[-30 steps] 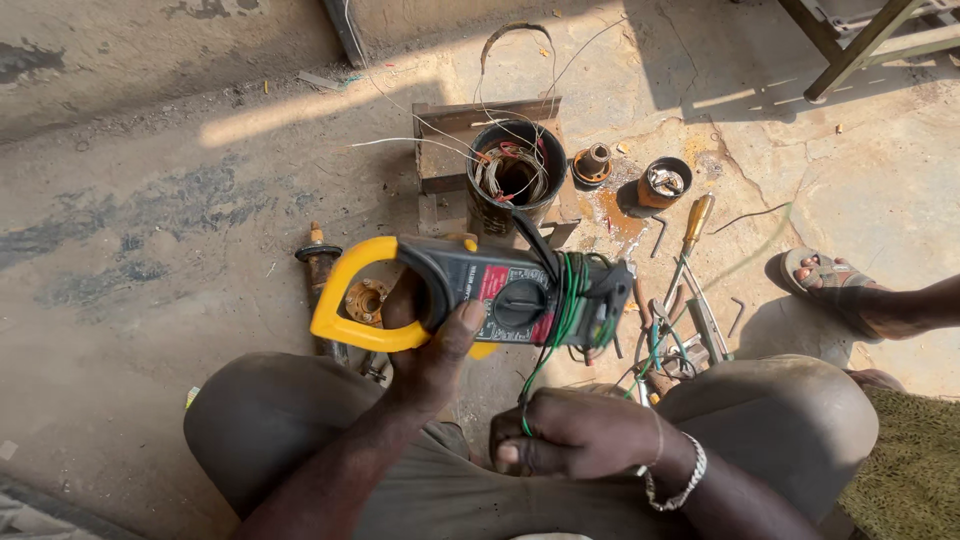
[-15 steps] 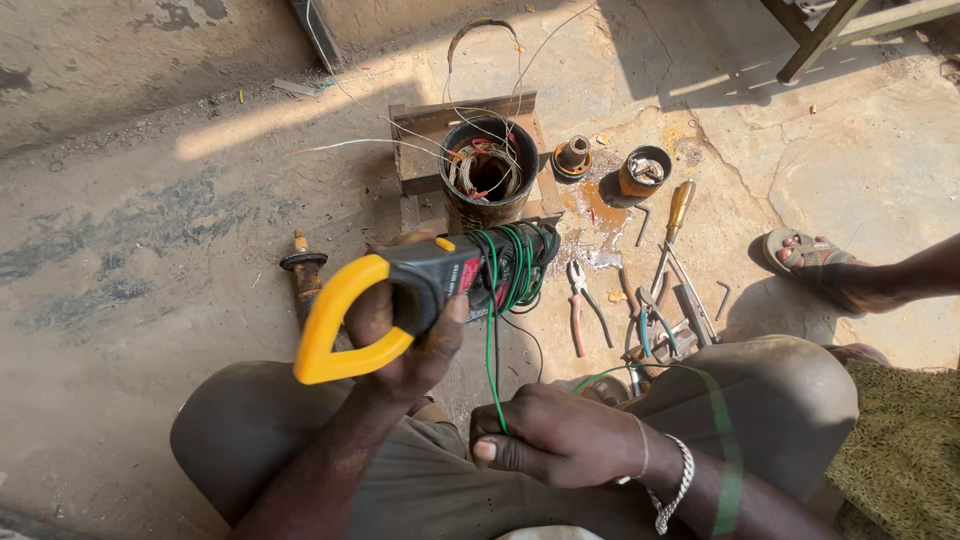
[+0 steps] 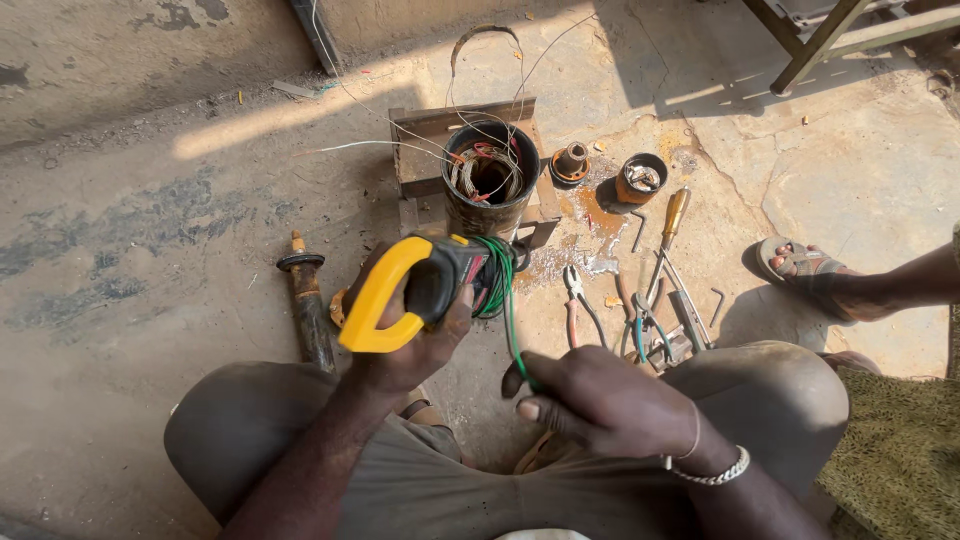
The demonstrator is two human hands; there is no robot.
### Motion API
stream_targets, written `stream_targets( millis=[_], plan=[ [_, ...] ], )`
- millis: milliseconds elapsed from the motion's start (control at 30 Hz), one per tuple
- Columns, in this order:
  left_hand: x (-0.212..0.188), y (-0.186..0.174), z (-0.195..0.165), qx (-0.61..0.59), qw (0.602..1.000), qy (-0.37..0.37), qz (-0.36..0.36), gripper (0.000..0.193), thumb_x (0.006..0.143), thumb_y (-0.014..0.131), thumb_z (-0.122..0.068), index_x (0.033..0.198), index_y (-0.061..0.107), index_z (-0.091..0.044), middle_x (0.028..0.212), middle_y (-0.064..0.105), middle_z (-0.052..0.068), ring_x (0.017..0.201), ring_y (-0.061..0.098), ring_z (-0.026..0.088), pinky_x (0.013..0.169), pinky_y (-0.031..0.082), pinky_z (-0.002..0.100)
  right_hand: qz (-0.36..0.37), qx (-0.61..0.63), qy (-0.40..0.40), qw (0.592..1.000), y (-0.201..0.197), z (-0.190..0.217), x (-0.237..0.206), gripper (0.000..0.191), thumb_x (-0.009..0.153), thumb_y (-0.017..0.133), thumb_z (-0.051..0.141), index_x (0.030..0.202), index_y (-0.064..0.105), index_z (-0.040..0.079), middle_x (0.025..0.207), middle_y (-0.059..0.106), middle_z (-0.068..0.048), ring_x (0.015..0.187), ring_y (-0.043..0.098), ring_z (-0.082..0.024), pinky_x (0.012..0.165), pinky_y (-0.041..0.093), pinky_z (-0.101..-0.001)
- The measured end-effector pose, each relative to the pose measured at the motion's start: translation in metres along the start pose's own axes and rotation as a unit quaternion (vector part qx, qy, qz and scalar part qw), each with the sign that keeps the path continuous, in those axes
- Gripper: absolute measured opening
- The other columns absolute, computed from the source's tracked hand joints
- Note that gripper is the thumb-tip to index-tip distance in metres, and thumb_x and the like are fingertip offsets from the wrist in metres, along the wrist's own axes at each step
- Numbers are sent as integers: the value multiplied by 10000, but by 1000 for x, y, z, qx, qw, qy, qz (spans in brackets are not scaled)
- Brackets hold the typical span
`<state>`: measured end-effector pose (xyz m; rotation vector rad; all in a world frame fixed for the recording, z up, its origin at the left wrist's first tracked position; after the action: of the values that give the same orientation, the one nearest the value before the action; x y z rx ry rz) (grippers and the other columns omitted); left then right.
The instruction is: The person sits on the floor and handles multiple wires from a metal container, stripping and twisting them. They then use a clamp multimeter to test the wires, adjusting the device and checking connections throughout the clip.
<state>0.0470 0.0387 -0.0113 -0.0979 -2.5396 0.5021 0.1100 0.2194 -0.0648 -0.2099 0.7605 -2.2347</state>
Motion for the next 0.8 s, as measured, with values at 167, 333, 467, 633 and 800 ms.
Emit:
stream_targets(
  millis=[167,333,467,633,800],
  plan=[
    [-6,13,21,-571,807,-149,39,453,908,771,-126,1302,594,12,1132,691,126,1039,698,224,918,615,391,-2,113,-142,983,37,-8,40,324,1004,629,285,1190,640,20,1021,692,-228,928,689,-384,765,560,-466],
    [-14,31,-14,-150,947,-69,277,489,823,820,-141,1255,638,-2,1137,720,99,1038,718,202,899,588,358,-70,-122,56,988,-43,-54,29,198,936,655,275,1008,681,93,725,715,-130,740,705,-349,647,505,-473],
    [-5,33,-9,50,988,-59,133,391,818,820,-181,1158,681,-48,991,725,63,900,738,156,761,605,307,-157,-157,165,961,-30,-34,24,384,863,652,253,1218,629,110,766,688,-131,671,687,-329,654,525,-461],
    [-11,18,-2,-22,999,-25,-6,359,955,771,-181,1238,610,-30,1060,696,70,941,717,174,821,595,320,-274,-226,47,933,-17,22,27,1000,684,843,376,1429,373,-97,999,531,-221,848,574,-366,717,493,-486],
    [-39,59,28,-270,927,-258,28,478,977,741,-203,1264,424,10,1077,646,133,902,700,211,719,627,348,-345,-304,48,887,-39,32,17,945,656,854,378,1426,453,5,1139,550,-168,993,576,-350,843,501,-467]
  ],
)
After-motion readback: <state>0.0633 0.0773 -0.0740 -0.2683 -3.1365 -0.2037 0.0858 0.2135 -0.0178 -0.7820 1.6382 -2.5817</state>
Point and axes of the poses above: each hand's wrist, its own x-axis towards the middle knuckle, its own y-axis out of the palm, z = x × y, the point moved 9 cm from there along x, towards the middle knuckle
